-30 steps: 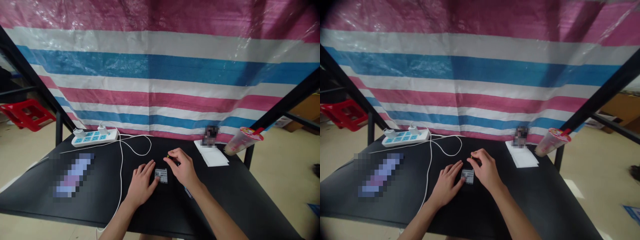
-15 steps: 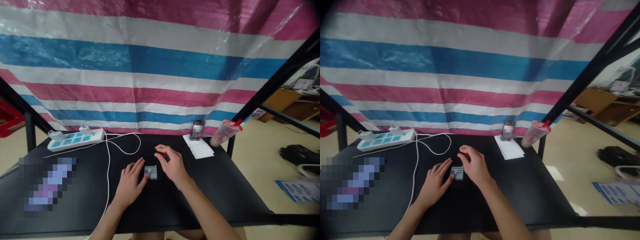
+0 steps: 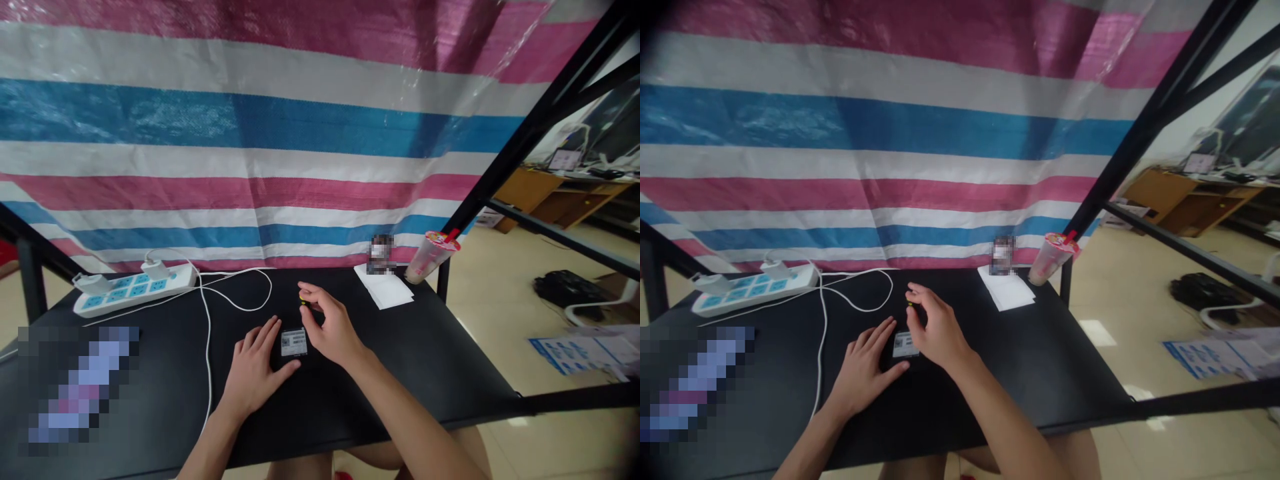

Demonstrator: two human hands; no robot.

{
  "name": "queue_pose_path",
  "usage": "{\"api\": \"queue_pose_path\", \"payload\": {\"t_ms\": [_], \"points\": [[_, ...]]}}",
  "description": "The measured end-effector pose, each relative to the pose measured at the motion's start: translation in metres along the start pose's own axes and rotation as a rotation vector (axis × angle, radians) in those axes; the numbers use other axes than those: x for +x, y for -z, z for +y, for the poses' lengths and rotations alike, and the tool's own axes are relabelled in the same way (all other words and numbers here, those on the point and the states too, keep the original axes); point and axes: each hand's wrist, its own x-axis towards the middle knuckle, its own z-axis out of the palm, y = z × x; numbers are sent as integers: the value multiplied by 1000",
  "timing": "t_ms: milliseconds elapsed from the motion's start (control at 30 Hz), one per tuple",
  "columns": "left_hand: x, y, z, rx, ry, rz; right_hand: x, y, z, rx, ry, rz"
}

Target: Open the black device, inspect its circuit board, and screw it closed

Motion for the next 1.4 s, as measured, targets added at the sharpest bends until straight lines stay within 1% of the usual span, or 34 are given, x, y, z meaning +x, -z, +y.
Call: {"api": "queue_pose_path", "payload": {"t_ms": [200, 433, 600, 700, 833, 933, 1133, 1267, 1400], "points": [[0, 1, 1, -6, -7, -19, 3, 2, 8, 43, -40, 36], [0, 0, -3, -27, 4, -19, 8, -3, 8, -79, -12, 83], [0, -1, -4, -32, 3, -27, 6, -2, 2, -44, 14, 5], [0, -1, -5, -39, -4, -28, 4, 0, 6, -28, -3, 14], [0, 0, -5, -29, -3, -37, 4, 0, 11, -79, -7, 41], [0, -1, -6, -21, -10, -27, 5, 0, 9, -105, -4, 58], [0, -3, -9, -12, -17, -24, 3, 1, 4, -41, 30, -22], [-1, -5, -11, 13, -21, -19, 1, 0, 10, 1, -14, -13], [-1, -7, -13, 24, -28, -19, 2, -2, 14, -6, -14, -5]]}}
